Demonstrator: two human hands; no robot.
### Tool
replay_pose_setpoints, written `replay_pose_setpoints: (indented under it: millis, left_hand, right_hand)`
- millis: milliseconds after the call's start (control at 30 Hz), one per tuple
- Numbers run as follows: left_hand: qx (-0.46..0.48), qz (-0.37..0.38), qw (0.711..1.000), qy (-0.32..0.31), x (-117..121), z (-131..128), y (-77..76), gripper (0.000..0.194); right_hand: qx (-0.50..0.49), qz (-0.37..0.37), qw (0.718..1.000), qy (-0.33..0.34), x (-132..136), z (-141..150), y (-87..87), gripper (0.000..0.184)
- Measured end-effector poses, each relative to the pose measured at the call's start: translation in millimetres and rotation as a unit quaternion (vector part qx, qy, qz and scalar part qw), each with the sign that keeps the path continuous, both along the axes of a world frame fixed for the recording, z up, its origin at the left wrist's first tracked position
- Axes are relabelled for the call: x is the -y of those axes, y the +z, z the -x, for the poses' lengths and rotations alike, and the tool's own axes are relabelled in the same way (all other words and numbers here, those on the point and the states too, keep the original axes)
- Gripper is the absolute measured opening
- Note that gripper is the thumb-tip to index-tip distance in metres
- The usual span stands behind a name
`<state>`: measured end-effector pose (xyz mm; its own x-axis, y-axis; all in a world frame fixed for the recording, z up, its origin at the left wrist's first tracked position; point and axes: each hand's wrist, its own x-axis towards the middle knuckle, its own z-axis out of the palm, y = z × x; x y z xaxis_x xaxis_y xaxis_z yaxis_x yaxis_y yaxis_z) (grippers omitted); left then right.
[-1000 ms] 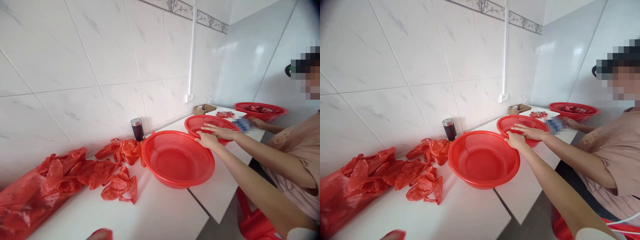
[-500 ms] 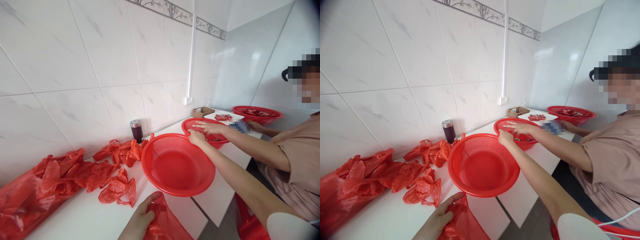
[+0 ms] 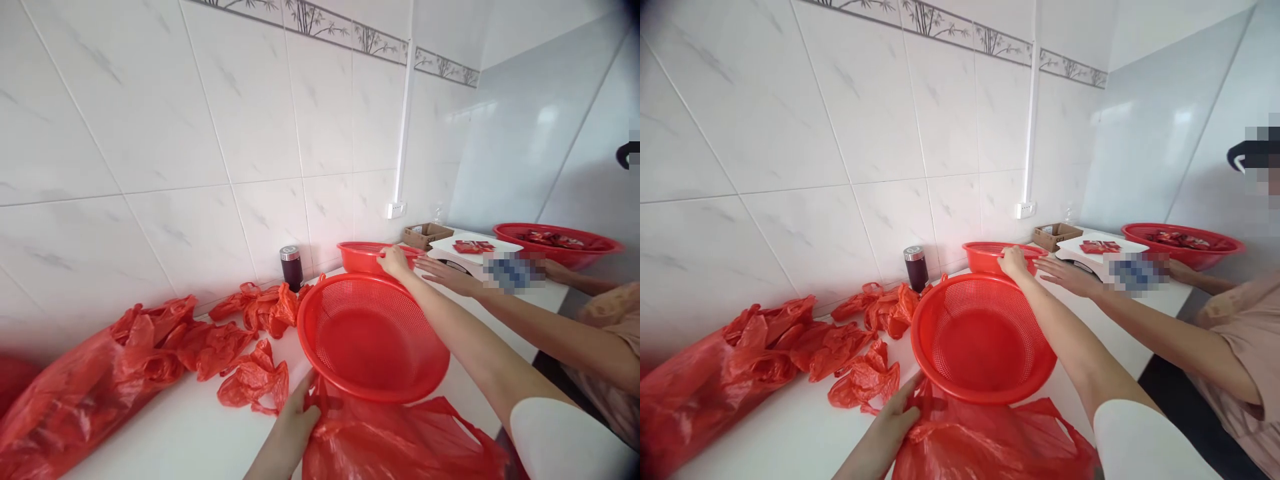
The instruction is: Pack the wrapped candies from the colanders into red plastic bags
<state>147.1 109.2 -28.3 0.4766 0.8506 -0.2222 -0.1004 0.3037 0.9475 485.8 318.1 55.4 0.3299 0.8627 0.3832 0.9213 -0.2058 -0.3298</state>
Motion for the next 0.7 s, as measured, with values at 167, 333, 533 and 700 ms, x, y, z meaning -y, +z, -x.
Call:
replay_pose_setpoints:
  millis: [167,333,533,700]
  left_hand:
    - [0.078,-0.016,0.996,-0.050,-5,-32,13.8,0.079]
    - [0.057,-0.070,0.995,-0.045,-35,-68,5.5,0.085]
    - [-0.053,-0.100,0.993,-0.026,-3,-29,12.0,0.086]
    - [-0.164,-0.097,0.975,0.115,67,81,22.5,0.082]
  right_hand:
    - [-0.019,-0.107,0.994,0.021,7,9,46.6,0.025]
    - [-0.015,-0.211,0.975,0.069,44,38,94.6,0.020]
    - [-0.066,-0.287,0.921,0.256,130,82,109.7,0.010]
    - [-0.078,-0.212,0.900,0.373,226,109,70.5,0.013]
